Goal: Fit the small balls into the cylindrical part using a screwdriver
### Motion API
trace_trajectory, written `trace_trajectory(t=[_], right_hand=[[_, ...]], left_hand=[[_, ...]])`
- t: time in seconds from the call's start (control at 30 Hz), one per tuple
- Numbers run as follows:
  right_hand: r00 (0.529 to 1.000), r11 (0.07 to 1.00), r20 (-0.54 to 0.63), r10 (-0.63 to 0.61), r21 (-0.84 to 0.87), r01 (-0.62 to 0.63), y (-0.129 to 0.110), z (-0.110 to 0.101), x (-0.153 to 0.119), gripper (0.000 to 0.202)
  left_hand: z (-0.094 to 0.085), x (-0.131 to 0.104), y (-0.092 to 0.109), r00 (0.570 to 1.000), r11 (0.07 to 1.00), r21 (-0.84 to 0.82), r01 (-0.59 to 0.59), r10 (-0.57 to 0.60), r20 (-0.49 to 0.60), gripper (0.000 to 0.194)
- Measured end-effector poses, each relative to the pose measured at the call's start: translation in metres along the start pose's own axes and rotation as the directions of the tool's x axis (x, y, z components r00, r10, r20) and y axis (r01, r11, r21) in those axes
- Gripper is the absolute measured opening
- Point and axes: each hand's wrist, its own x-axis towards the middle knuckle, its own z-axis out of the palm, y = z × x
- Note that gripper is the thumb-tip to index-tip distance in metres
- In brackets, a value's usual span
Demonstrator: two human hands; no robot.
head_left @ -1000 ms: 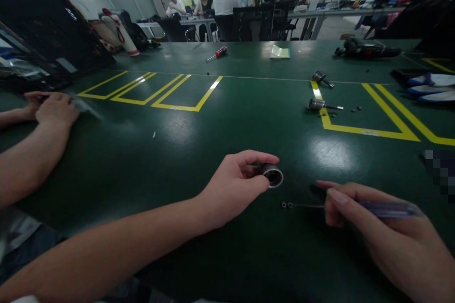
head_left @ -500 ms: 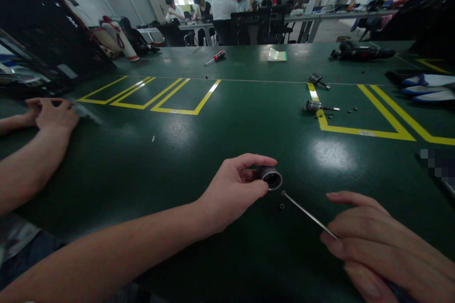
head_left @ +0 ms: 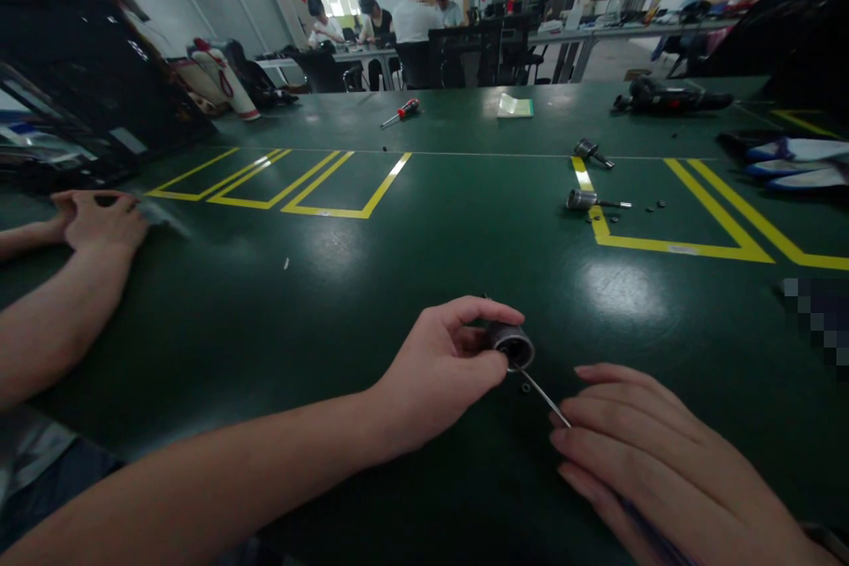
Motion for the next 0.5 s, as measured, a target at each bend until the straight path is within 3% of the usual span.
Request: trace_trajectory(t=[0.2, 0.37, 0.5], right_hand=[[1.000, 1.000, 0.011, -0.019, 0.007, 0.019, -0.0017, 0.0019, -0.0012, 0.015], [0.996, 0.998, -0.077, 0.053, 0.044, -0.050, -0.0043, 0.0084, -0.0082, 0.014], [1.000, 1.000, 0.017, -0.009, 0.002, 0.009, -0.0047, 0.0054, -0.0047, 0.014]], left_hand=[[-0.0005, 0.0017, -0.0048, 0.997, 0.996, 0.049, -0.075, 0.076, -0.026, 0.023], [0.0001, 0.0018, -0.0046, 0.994, 0.992, 0.077, -0.103, 0.106, -0.029, 0.020], [0.0005, 0.0013, -0.0050, 0.993, 0.990, 0.091, -0.111, 0.115, -0.038, 0.021]])
